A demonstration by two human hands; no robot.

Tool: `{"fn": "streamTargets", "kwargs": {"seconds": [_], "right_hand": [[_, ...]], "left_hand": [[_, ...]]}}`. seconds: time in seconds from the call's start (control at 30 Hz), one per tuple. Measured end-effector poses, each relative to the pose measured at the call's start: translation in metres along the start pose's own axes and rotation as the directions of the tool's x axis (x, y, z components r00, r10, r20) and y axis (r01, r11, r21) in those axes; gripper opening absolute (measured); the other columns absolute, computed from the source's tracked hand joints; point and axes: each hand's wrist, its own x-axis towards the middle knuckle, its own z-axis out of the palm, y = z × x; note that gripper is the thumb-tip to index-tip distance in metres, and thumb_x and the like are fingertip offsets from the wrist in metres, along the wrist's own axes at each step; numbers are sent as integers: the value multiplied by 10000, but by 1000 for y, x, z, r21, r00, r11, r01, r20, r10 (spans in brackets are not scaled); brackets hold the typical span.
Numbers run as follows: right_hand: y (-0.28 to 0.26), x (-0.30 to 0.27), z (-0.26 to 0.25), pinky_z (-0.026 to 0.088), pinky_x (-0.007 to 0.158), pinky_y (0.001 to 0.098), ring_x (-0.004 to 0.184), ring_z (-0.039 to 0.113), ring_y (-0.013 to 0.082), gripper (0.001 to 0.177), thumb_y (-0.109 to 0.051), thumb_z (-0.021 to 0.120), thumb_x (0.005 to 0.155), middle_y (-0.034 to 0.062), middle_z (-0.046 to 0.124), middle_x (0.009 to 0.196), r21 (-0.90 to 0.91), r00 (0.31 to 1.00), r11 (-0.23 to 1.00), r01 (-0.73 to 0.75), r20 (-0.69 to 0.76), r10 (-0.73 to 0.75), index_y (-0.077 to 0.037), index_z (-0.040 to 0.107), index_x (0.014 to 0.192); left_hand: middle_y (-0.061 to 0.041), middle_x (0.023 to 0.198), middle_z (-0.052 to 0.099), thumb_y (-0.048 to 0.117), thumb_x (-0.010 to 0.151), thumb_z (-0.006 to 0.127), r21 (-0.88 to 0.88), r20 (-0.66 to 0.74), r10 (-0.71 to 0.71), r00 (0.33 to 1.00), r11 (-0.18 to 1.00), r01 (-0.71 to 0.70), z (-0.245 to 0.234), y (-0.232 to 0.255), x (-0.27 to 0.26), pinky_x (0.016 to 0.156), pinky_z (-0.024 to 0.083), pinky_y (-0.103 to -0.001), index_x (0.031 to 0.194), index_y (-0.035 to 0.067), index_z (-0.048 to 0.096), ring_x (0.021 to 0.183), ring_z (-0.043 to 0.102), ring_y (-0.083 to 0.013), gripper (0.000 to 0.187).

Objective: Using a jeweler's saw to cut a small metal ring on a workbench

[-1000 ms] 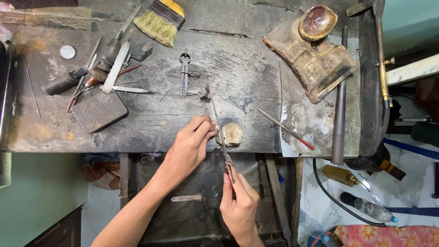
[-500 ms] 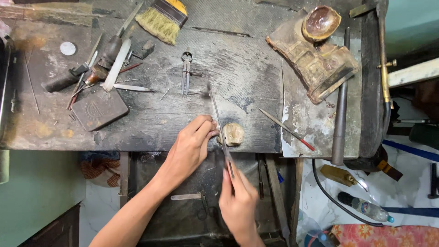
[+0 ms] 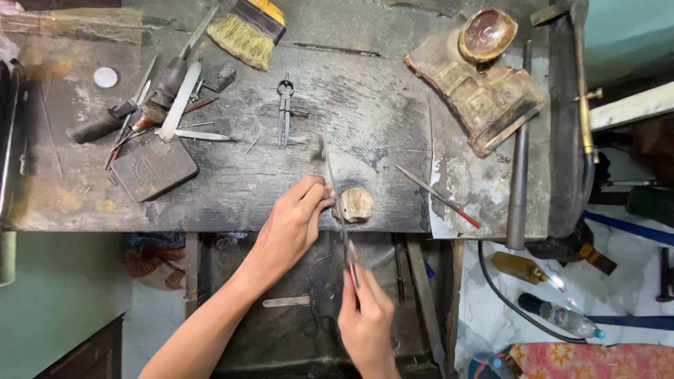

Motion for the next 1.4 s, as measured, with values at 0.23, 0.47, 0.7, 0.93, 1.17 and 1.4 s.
{"fn": "streamTargets", "kwargs": {"seconds": [0.23,0.47,0.7,0.93,1.17,1.4], "right_hand": [[4,12,8,617,897,346,991,777,291,266,12,607,971,196,756,1136,-25,999,1000,9,-48,-10,77,668,1222],[1,-10,-5,569,707,330,753,702,222,243,-22,585,988,129,714,928,-27,999,999,-35,3,35,79,660,1196],[2,-2,4,553,709,334,724,647,200,393,4,567,1013,133,706,996,40,1000,999,-10,19,9,89,551,1396],[10,4,10,529,705,368,726,644,255,218,-7,571,1007,133,663,880,0,999,1000,16,-35,-16,72,648,1195],[13,-10,5,483,562,337,612,575,211,142,-15,579,995,109,606,798,14,999,1000,9,-32,-8,76,660,1067],[30,-36,7,572,477,275,518,633,145,223,-32,636,957,125,691,778,-26,993,999,31,-112,-34,98,708,1123]], "left_hand": [[-114,938,494,-105,1029,489,7,-3,-2,1000,1000,2,1,-2,0,787,548,-326,887,-26,462,801,592,-243,165],[-99,896,463,-99,1028,508,24,11,-15,1000,1000,15,-1,-2,0,754,478,-310,860,-3,433,756,543,-246,209],[-107,900,455,-123,1021,471,-38,-1,-6,1000,999,6,0,-1,1,838,606,-306,853,-7,409,770,563,-218,213],[-118,935,486,-101,1031,490,26,-1,3,1000,1000,-3,1,-1,0,804,565,-327,877,-18,442,803,592,-243,182],[-109,922,492,-97,1035,494,1,4,-6,1000,1000,6,-1,2,1,786,502,-310,871,-7,427,785,571,-231,198],[-106,940,508,-46,1049,502,24,18,-27,999,999,26,-1,-2,-2,757,472,-324,917,-5,468,797,559,-246,142]]}}
